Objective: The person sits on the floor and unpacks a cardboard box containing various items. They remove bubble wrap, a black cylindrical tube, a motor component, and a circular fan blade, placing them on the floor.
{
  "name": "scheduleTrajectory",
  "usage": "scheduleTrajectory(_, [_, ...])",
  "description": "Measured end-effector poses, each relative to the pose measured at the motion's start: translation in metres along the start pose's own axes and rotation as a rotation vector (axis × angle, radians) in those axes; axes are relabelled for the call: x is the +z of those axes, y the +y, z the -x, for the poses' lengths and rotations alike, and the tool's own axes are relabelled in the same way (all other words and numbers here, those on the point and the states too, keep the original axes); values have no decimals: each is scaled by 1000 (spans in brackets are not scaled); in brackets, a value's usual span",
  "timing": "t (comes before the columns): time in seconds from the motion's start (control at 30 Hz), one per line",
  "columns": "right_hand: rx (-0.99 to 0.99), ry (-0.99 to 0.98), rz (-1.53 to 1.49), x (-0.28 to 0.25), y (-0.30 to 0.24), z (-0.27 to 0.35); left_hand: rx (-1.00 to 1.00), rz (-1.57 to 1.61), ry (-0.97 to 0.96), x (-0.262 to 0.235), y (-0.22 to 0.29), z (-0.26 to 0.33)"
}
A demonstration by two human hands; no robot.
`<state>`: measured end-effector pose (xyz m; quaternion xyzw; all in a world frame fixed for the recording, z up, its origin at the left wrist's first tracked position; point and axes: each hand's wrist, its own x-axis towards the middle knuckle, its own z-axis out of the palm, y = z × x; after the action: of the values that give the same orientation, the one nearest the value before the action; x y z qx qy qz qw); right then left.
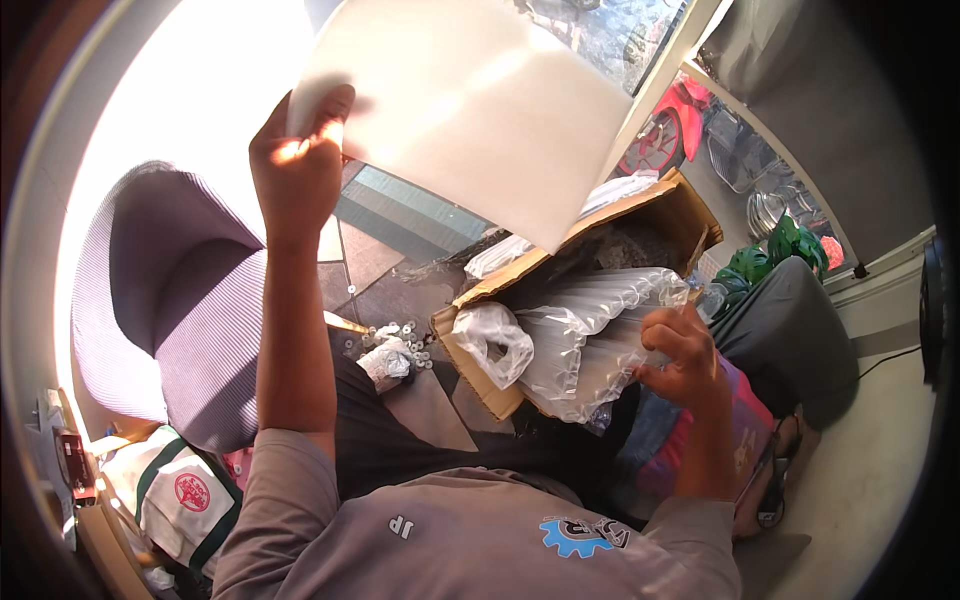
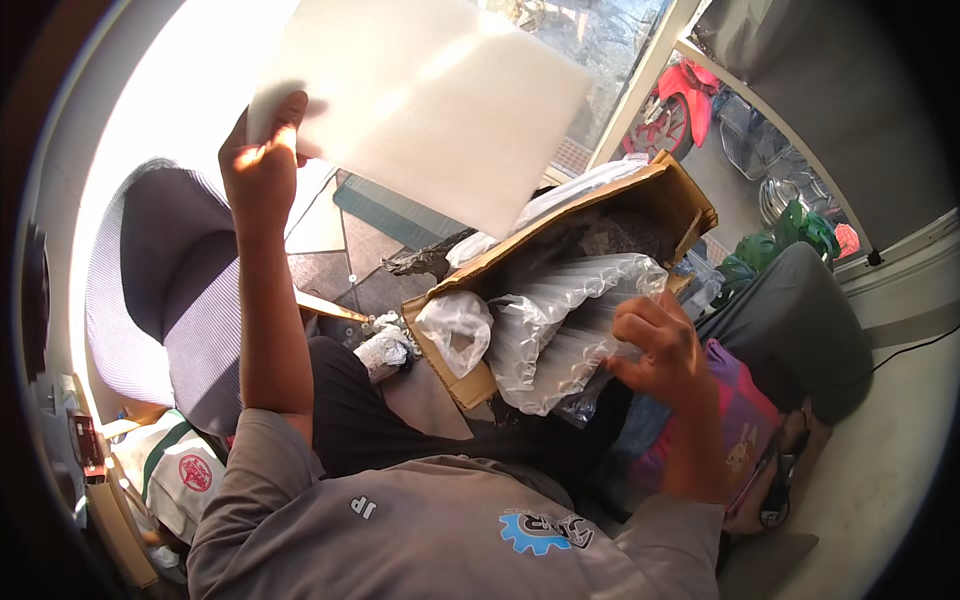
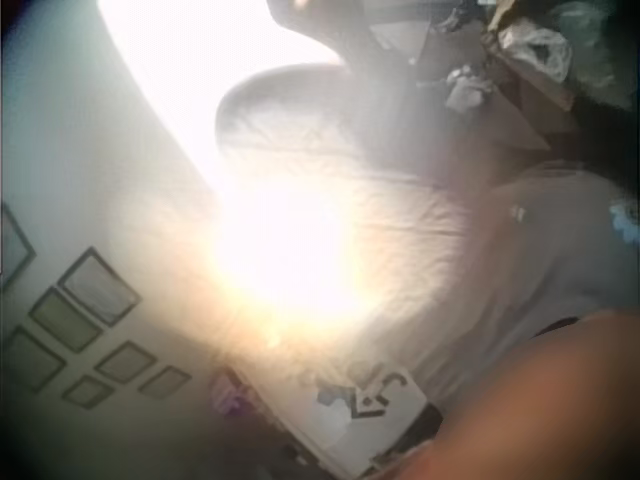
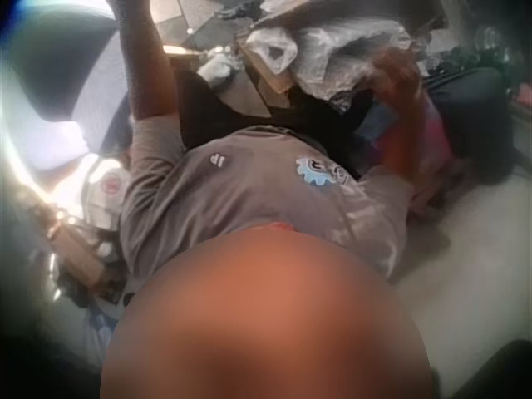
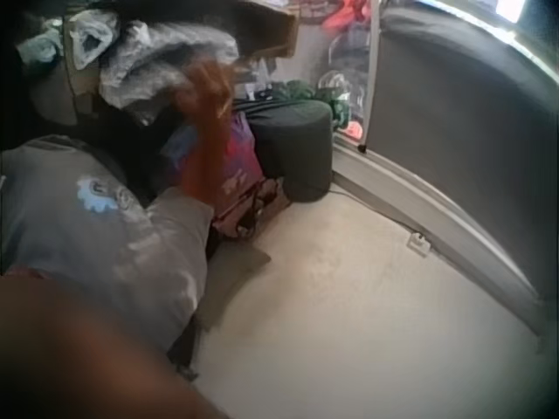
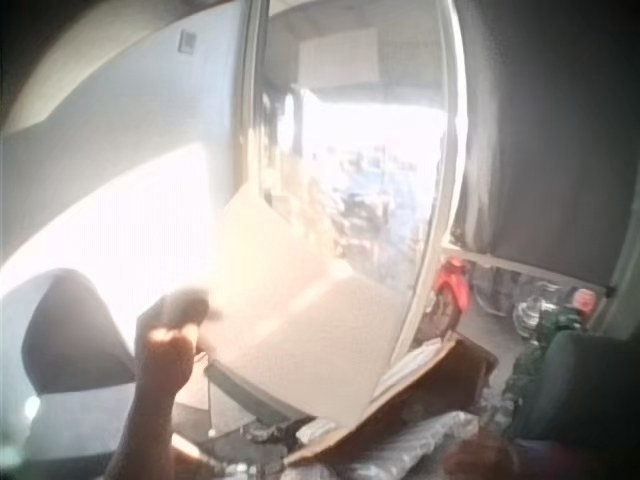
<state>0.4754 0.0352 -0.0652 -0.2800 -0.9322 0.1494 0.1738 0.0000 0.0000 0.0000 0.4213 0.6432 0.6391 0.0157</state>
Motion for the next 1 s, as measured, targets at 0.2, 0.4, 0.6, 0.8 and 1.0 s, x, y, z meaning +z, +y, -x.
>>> scheduleTrajectory(0.2, [14, 81, 128, 6, -18, 12, 197, -243, -115, -8, -50, 35])
scheduleTrajectory(0.4, [-35, 198, 175, -68, -28, 14, -27, -241, -589, 24, -73, 103])
scheduleTrajectory(0.6, [-129, 321, 204, -104, -23, -26, 178, 183, -811, 51, -18, 115])
scheduleTrajectory(0.8, [-283, 617, 91, -117, -37, -97, 73, 222, -872, 108, 52, 161])
scheduleTrajectory(1.0, [-193, 959, -522, -128, 3, -113, 180, 823, -287, 66, 43, 18])
